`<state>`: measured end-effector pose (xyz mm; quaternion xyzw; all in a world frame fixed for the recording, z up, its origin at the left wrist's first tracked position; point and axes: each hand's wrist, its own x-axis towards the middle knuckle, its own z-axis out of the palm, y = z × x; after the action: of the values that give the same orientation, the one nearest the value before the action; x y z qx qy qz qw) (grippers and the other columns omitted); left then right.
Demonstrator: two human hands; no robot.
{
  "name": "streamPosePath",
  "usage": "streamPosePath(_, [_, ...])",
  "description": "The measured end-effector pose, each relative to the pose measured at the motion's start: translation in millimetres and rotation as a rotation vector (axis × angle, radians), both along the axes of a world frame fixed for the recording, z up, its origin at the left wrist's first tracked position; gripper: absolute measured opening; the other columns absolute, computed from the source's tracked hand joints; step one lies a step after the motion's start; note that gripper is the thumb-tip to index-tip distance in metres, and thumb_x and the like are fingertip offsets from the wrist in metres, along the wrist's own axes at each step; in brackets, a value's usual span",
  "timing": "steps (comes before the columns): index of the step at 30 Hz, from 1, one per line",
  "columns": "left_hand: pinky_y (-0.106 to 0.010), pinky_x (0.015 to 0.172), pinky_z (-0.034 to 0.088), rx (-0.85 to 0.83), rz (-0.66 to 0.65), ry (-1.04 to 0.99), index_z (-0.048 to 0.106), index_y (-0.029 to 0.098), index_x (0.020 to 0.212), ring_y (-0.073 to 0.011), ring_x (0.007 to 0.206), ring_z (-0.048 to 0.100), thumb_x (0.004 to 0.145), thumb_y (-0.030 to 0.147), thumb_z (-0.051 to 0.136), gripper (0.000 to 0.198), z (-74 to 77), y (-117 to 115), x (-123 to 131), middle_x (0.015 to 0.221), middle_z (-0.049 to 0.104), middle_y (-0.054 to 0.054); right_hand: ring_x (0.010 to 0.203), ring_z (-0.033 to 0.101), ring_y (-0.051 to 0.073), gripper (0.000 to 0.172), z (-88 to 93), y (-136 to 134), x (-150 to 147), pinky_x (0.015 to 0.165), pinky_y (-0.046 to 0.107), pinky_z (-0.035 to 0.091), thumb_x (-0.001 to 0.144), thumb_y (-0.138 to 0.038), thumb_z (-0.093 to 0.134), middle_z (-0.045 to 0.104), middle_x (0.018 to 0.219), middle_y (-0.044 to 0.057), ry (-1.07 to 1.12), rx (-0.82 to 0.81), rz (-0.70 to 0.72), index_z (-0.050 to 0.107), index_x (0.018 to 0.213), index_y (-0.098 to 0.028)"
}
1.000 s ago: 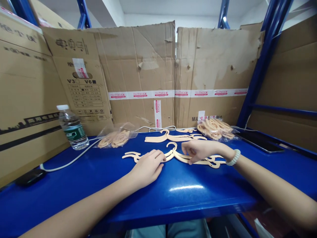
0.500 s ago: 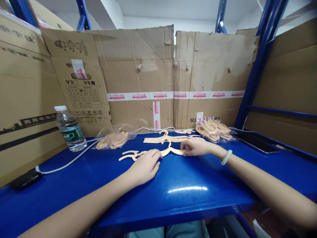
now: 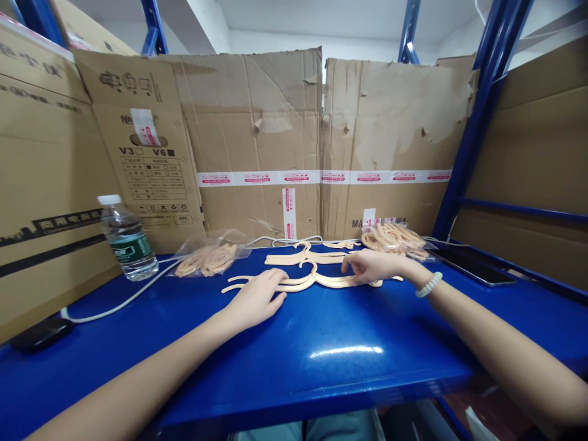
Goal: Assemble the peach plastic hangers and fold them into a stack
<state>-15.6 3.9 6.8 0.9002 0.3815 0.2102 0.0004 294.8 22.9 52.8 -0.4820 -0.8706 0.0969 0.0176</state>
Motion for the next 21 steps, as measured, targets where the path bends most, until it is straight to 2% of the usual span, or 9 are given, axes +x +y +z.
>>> streamPosePath(3, [-0.04, 0.092, 0.046, -0.022, 0.012, 0.028, 0.055, 0.016, 0.108, -0.0243, 0.106, 0.057, 0.085, 0.017, 0.048, 0.025, 0.9, 10, -6, 0.113, 0.062, -0.01, 0.063, 0.056, 0.015, 0.036, 7.3, 2, 12, 0.051, 0.022, 0.035, 0.073, -0.028, 0.064, 0.061, 0.075, 0.002, -0.035, -0.061, -0.044, 0.062, 0.106, -0.016])
streamPosePath(8, [-0.037, 0.087, 0.047, -0.017, -0.014, 0.022, 0.058, 0.017, 0.102, -0.0226, 0.099, 0.059, 0.086, 0.016, 0.046, 0.02, -1.2, 15, -9, 0.104, 0.065, -0.008, 0.07, 0.057, 0.017, 0.036, 13.8, 5, 23, 0.057, 0.023, 0.037, 0.07, -0.024, 0.064, 0.062, 0.082, 0.004, -0.094, 0.039, -0.151, 0.065, 0.105, -0.016])
streamPosePath(13, [-0.036, 0.084, 0.047, -0.012, -0.002, 0.017, 0.059, 0.018, 0.099, -0.0225, 0.096, 0.059, 0.085, 0.016, 0.046, 0.019, 0.3, 12, -7, 0.1, 0.065, -0.007, 0.072, 0.059, 0.018, 0.03, 11.9, 7, 24, 0.059, 0.024, 0.039, 0.074, -0.03, 0.063, 0.066, 0.084, 0.004, -0.077, 0.014, -0.144, 0.067, 0.101, -0.018])
streamPosePath(16, [-0.036, 0.082, 0.048, 0.001, 0.006, 0.021, 0.058, 0.018, 0.097, -0.0224, 0.093, 0.06, 0.085, 0.016, 0.045, 0.018, 0.8, 10, -6, 0.098, 0.065, -0.006, 0.077, 0.061, 0.019, 0.022, 6.9, 13, 28, 0.063, 0.024, 0.04, 0.082, -0.023, 0.053, 0.068, 0.09, 0.007, -0.106, 0.181, -0.189, 0.069, 0.097, -0.018])
streamPosePath(19, [-0.037, 0.082, 0.048, 0.024, 0.016, 0.004, 0.058, 0.017, 0.097, -0.023, 0.094, 0.059, 0.084, 0.014, 0.045, 0.018, -0.2, 8, -3, 0.099, 0.064, -0.008, 0.083, 0.061, 0.02, 0.026, 1.1, 23, 34, 0.067, 0.024, 0.04, 0.086, -0.014, 0.044, 0.068, 0.095, 0.01, -0.182, 0.417, -0.271, 0.068, 0.097, -0.016])
streamPosePath(21, [-0.038, 0.085, 0.047, 0.049, 0.001, -0.033, 0.057, 0.017, 0.099, -0.0234, 0.097, 0.058, 0.083, 0.012, 0.046, 0.02, -0.6, 3, 1, 0.101, 0.064, -0.009, 0.086, 0.06, 0.021, 0.028, -2.2, 30, 39, 0.069, 0.025, 0.039, 0.086, -0.011, 0.042, 0.067, 0.099, 0.012, -0.211, 0.494, -0.296, 0.066, 0.099, -0.015])
